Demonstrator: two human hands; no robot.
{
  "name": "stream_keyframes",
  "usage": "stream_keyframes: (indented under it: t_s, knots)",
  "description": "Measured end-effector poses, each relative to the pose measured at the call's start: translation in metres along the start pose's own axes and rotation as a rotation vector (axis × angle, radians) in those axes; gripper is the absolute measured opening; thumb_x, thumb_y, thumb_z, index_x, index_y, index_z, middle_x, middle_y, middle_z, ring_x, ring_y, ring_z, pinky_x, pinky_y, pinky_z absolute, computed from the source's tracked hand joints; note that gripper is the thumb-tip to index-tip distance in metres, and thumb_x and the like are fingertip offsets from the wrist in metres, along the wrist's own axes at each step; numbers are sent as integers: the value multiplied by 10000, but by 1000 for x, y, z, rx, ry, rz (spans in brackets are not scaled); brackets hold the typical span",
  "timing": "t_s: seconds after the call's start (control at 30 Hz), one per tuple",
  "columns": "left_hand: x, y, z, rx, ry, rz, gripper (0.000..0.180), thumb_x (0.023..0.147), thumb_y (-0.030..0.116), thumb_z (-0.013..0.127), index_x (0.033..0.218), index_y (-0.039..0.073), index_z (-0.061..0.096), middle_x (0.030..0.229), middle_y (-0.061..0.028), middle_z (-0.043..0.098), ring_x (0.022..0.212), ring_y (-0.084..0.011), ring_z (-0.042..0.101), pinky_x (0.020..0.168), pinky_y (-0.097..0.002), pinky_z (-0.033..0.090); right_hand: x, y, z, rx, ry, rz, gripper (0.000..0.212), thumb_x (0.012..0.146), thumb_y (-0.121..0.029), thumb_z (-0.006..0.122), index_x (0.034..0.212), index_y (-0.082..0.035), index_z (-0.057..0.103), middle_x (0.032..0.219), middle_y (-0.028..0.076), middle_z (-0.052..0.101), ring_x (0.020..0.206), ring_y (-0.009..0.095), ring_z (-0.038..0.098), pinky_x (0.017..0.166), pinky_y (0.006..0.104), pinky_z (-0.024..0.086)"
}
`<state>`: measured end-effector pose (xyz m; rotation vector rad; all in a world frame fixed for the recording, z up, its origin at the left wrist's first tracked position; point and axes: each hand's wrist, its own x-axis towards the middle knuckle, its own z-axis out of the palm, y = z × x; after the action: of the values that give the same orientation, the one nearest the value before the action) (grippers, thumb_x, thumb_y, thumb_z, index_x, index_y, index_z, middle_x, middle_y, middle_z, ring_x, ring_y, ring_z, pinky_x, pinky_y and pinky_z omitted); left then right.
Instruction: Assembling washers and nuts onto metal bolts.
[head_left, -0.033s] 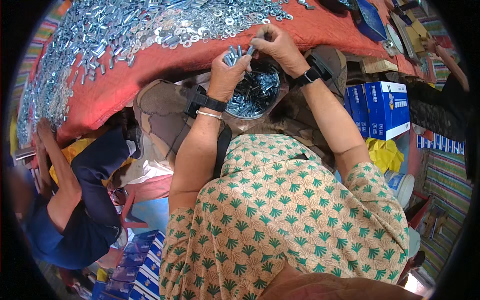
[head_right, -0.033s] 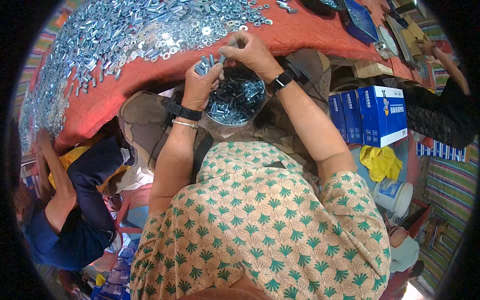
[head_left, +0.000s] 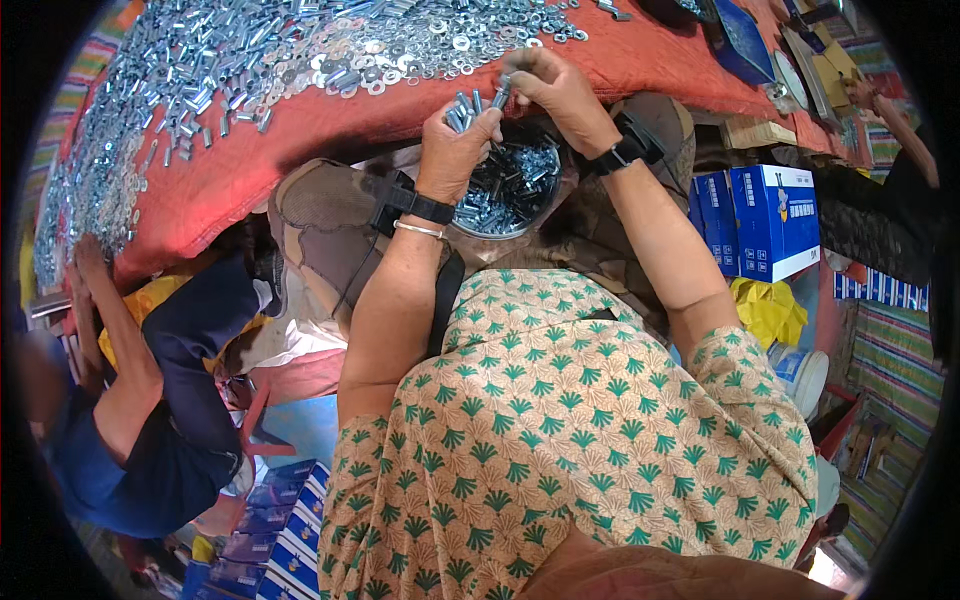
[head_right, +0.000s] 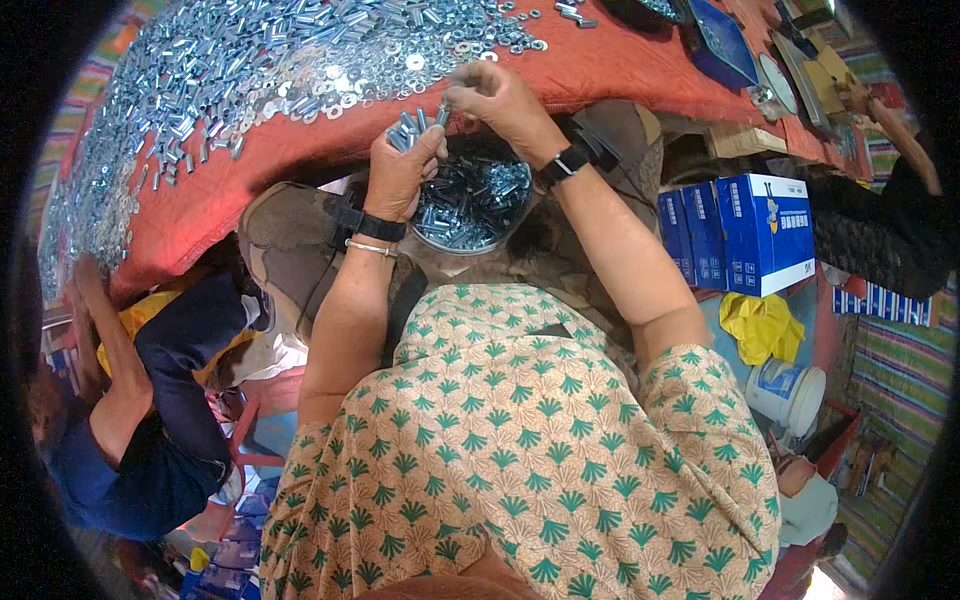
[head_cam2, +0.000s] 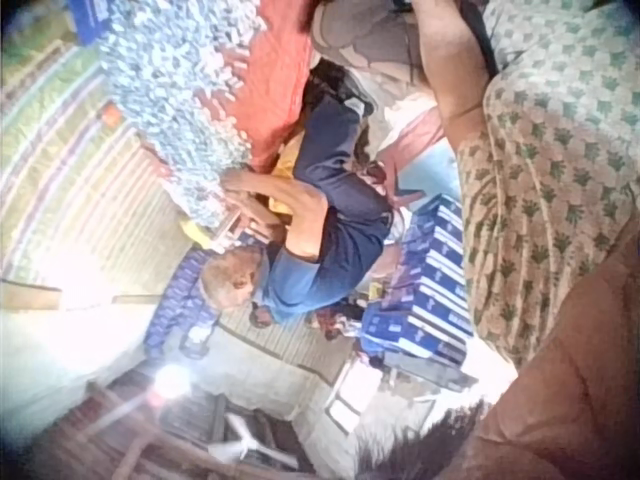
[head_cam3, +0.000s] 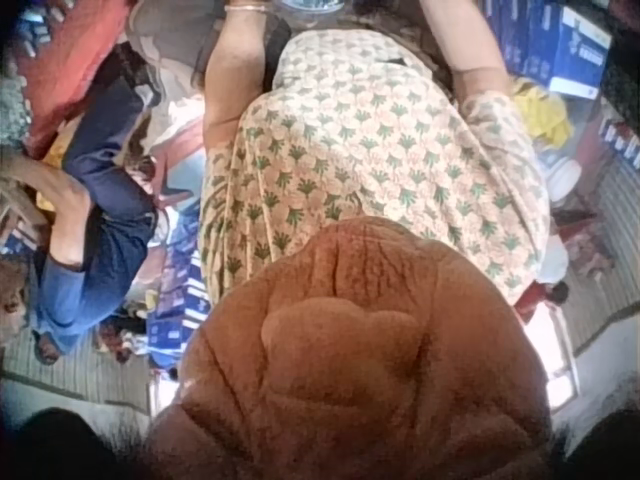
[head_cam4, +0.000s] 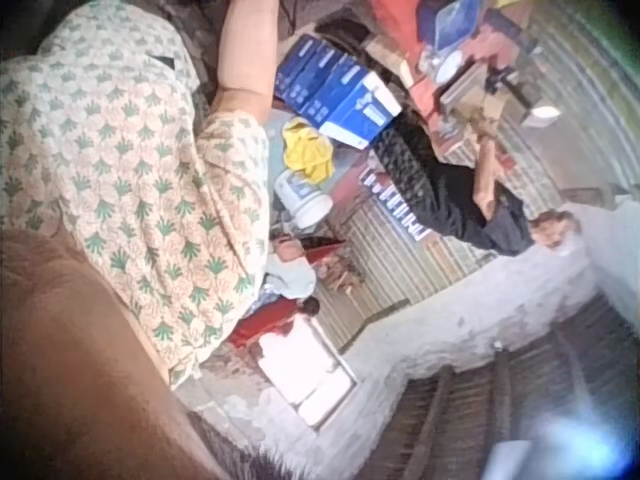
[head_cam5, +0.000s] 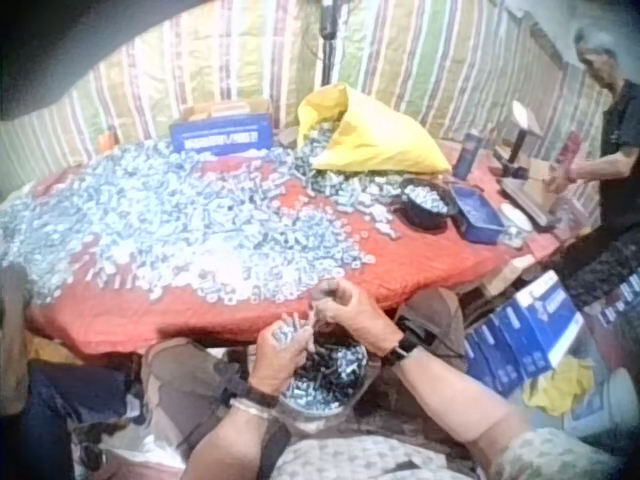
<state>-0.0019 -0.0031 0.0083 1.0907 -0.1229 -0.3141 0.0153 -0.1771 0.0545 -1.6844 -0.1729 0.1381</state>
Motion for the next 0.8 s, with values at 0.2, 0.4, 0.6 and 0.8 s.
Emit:
stream_keyframes:
  t_s: [0.2,0.4,0.6,0.8]
  knots:
    - [4,2,-9,-69,220,24,85,872,109,636,862,35,594,681,-22,588,473,-39,433,409,-185,292,-41,-23,26,-23,-85,-274,710,909,-235,583,1415,59,182,1331,171,488,1251,207,438,1054,334,311]
    - [6,4,-7,-94,143,66,102,856,133,657,835,58,591,664,-2,591,478,-23,441,409,-170,304,-24,-13,26,163,55,-183,734,910,-230,586,1420,61,145,1373,194,437,1254,213,427,1036,327,336]
    - [4,5,-8,114,222,61,98,848,117,661,852,36,606,678,-6,605,566,-46,516,495,-195,389,-52,-26,46,-3,132,-297,645,865,-182,632,1348,85,298,1045,137,646,1074,189,573,944,319,425]
    - [-3,14,-8,209,77,-1,147,854,136,660,942,21,632,716,-6,619,598,-34,519,512,-184,396,21,-29,6,-348,332,-396,260,869,-93,587,1106,12,574,931,97,650,850,150,617,751,279,487]
